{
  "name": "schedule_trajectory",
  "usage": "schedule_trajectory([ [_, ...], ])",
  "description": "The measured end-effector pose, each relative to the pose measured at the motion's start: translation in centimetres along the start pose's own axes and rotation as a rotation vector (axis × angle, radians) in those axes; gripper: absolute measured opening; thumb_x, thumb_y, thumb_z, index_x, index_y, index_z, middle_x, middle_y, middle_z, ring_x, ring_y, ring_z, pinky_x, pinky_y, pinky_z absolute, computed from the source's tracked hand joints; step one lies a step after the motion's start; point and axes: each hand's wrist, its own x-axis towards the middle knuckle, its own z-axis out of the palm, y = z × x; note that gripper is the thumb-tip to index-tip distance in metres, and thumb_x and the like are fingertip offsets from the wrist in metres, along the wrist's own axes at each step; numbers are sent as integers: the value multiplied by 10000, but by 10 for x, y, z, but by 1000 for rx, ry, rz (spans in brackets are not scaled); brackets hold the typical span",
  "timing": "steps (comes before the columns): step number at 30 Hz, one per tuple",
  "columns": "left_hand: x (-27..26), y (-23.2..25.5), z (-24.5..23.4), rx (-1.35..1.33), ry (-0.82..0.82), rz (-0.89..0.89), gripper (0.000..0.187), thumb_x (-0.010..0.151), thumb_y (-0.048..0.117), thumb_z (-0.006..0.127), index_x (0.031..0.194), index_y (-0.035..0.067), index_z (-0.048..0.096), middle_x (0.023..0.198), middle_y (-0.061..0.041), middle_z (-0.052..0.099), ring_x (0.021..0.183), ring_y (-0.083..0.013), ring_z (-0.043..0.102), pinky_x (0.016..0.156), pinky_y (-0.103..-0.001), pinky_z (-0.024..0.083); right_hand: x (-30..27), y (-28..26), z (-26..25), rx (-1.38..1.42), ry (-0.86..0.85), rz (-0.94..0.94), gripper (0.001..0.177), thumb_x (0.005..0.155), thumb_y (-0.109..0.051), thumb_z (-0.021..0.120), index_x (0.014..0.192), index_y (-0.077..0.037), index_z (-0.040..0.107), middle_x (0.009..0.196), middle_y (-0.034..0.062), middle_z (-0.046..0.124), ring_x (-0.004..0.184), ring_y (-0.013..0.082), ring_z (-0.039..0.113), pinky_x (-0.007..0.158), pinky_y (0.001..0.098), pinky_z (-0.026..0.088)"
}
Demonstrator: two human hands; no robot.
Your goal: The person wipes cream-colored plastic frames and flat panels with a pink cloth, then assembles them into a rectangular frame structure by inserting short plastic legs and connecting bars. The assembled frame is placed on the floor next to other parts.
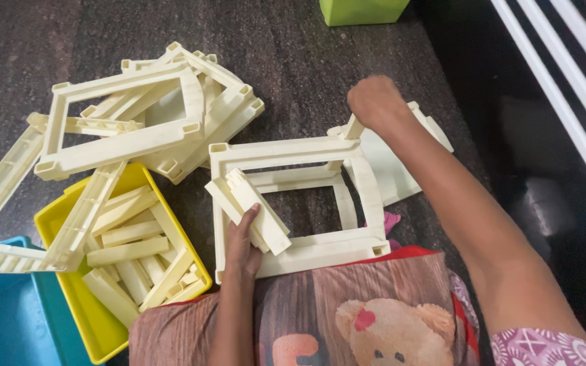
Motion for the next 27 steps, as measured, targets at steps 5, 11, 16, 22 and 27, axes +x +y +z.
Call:
schedule_trajectory([
  [5,-1,-3,-4,13,2,7,546,865,213,713,1325,6,504,1053,-133,679,924,-237,711,785,-408,638,11,0,-4,94,-41,33,175,894,-122,645,907,-72,813,981,180,767,951,348,740,816,464,597],
  [11,5,-3,-6,-27,-25,-1,536,868,215,714,1327,23,513,1051,-147,686,932,-256,708,791,-407,621,-18,11,-9,228,-16,5,336,802,-35,672,1018,-241,824,1010,151,757,1031,343,703,916,459,553],
  [16,7,-5,-6,-43,-37,1,535,867,206,727,1329,21,529,1080,-119,679,946,-242,696,805,-410,603,-26,8,-10,226,8,15,281,933,-100,665,1108,-258,816,1202,131,730,1200,340,651,1020,466,536],
  [22,9,-8,-7,-25,-55,39,523,861,195,724,1323,37,536,1102,-98,686,970,-233,702,810,-395,610,-66,-76,-12,289,533,-42,425,802,-408,797,1144,-162,738,1531,197,522,1449,401,389,1181,609,255],
  [27,7,-10,-13,-87,-111,54,558,899,204,741,1358,-29,524,1101,-143,680,942,-257,696,790,-387,604,-121,-202,10,1550,-162,-12,572,863,-427,751,1307,-83,644,1097,98,750,972,181,718,861,300,577],
])
